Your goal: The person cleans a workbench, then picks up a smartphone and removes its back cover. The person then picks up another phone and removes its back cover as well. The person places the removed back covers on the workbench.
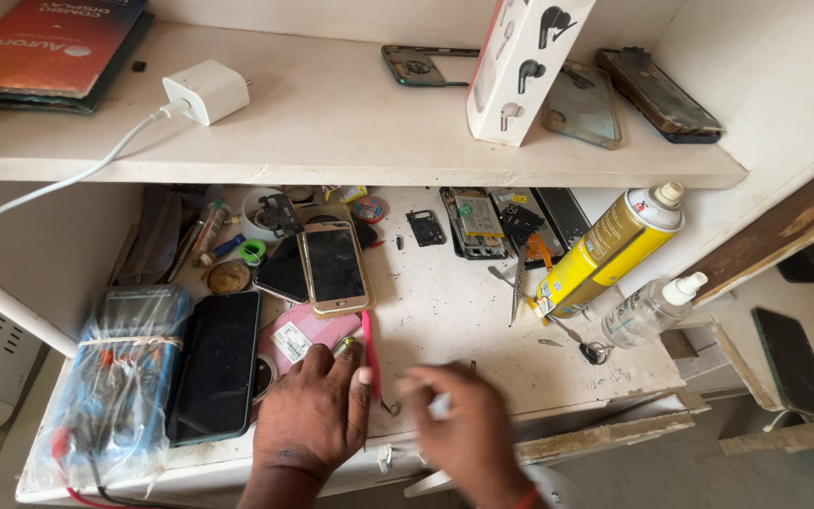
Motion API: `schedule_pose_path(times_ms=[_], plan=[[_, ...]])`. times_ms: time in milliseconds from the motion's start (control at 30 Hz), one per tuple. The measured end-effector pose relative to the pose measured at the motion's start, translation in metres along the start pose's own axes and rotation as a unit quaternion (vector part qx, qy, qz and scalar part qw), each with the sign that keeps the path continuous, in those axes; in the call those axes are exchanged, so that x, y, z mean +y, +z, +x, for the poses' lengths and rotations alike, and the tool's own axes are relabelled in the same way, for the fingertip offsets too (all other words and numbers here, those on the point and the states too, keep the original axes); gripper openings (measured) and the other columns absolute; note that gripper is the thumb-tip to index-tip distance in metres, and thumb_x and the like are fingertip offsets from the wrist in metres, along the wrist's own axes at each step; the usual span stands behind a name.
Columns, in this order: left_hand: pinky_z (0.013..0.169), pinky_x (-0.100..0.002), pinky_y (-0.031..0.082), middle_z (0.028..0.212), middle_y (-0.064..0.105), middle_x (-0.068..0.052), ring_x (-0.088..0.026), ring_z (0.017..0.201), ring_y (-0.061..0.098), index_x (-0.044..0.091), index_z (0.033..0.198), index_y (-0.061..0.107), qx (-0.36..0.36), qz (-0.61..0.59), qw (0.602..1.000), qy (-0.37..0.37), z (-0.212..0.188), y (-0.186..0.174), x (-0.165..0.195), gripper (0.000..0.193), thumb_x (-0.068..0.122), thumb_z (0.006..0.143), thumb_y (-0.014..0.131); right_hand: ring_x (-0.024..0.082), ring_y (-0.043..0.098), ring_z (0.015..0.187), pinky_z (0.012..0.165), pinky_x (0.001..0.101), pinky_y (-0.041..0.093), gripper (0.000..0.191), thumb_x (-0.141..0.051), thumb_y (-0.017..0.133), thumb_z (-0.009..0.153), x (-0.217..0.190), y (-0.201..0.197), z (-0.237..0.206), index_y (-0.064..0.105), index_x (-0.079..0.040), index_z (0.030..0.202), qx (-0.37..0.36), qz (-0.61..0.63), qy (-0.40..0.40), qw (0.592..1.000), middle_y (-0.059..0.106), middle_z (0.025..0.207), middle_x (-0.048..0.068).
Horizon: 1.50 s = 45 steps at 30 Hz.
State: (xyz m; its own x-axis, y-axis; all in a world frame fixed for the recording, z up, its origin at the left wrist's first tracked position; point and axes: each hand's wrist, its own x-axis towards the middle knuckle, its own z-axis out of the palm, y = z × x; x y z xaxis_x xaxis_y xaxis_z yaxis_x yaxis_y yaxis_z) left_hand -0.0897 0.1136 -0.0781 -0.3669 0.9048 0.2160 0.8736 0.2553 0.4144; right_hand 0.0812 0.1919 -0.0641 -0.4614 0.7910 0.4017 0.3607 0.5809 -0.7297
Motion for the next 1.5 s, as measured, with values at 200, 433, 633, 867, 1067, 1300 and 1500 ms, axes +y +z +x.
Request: schedule_pose_path(times_ms=[200, 433, 633, 867, 1067, 1300, 1500], plan=[[0.063, -0.048, 0.057, 0.104, 0.06, -0.016, -0.038, 0.083, 0.069, 0.016, 0.133, 0.066, -0.011, 0.029, 0.999, 0.045, -0.002, -0.006, 0.002, 0.068, 0.06, 0.081, 0.062, 0.025, 0.061, 0.089, 0.078, 0.0387, 0.049, 0.027, -0.023, 0.074, 0.084, 0.029, -0.047, -0.006, 0.081, -0.011, 0.108, -0.027, -0.208, -0.143, 0.967, 0.066, 0.096, 0.008], [0.061, -0.046, 0.06, 0.1, 0.061, -0.014, -0.033, 0.072, 0.069, 0.016, 0.127, 0.068, 0.018, 0.032, 0.998, 0.06, -0.008, 0.001, 0.003, 0.046, 0.031, 0.084, 0.063, 0.031, 0.056, 0.107, 0.095, 0.0459, 0.04, 0.036, -0.029, 0.066, 0.088, 0.062, -0.077, -0.017, 0.076, -0.007, 0.115, 0.01, -0.311, -0.116, 0.943, 0.064, 0.117, 0.014], [0.058, -0.047, 0.06, 0.109, 0.064, -0.017, -0.035, 0.068, 0.07, 0.016, 0.127, 0.07, 0.043, 0.029, 0.998, 0.028, -0.005, 0.011, 0.006, 0.048, 0.024, 0.081, 0.064, 0.031, 0.056, 0.125, 0.109, 0.0409, 0.045, 0.06, -0.039, 0.053, 0.102, 0.075, -0.06, -0.007, 0.05, -0.003, 0.15, -0.125, -0.046, -0.017, 0.991, 0.052, 0.152, 0.017], [0.058, -0.047, 0.059, 0.103, 0.065, -0.016, -0.036, 0.068, 0.071, 0.018, 0.122, 0.073, 0.096, 0.039, 0.994, 0.019, -0.003, 0.02, 0.005, 0.043, 0.019, 0.08, 0.065, 0.043, 0.016, 0.154, 0.124, 0.0491, 0.011, 0.094, -0.065, 0.03, 0.103, 0.079, -0.012, 0.065, 0.02, 0.012, 0.155, -0.257, -0.31, -0.157, 0.902, 0.018, 0.163, 0.034], [0.058, -0.045, 0.06, 0.107, 0.066, -0.017, -0.036, 0.068, 0.071, 0.015, 0.115, 0.073, 0.099, 0.031, 0.994, 0.022, 0.004, 0.019, -0.008, 0.036, 0.018, 0.08, 0.066, 0.043, 0.015, 0.158, 0.127, 0.0482, 0.01, 0.099, -0.069, 0.017, 0.103, 0.056, -0.022, 0.023, 0.018, 0.012, 0.159, -0.311, -0.287, -0.269, 0.865, 0.018, 0.167, 0.033], [0.06, -0.047, 0.059, 0.106, 0.066, -0.016, -0.036, 0.072, 0.071, 0.017, 0.119, 0.073, 0.084, 0.03, 0.996, 0.011, -0.005, 0.018, -0.009, 0.039, 0.019, 0.081, 0.065, 0.04, 0.021, 0.161, 0.129, 0.0484, 0.016, 0.09, -0.063, 0.032, 0.107, 0.057, -0.047, 0.007, 0.025, 0.009, 0.16, -0.323, 0.024, -0.14, 0.936, 0.025, 0.172, 0.028], [0.06, -0.047, 0.06, 0.111, 0.065, -0.02, -0.038, 0.069, 0.071, 0.015, 0.12, 0.072, 0.09, 0.046, 0.995, 0.023, -0.013, 0.02, -0.017, 0.039, 0.018, 0.082, 0.064, 0.041, 0.019, 0.155, 0.124, 0.0487, 0.014, 0.098, -0.07, 0.039, 0.098, 0.074, -0.029, 0.026, 0.024, 0.009, 0.154, -0.257, -0.303, -0.204, 0.895, 0.022, 0.163, 0.031]])
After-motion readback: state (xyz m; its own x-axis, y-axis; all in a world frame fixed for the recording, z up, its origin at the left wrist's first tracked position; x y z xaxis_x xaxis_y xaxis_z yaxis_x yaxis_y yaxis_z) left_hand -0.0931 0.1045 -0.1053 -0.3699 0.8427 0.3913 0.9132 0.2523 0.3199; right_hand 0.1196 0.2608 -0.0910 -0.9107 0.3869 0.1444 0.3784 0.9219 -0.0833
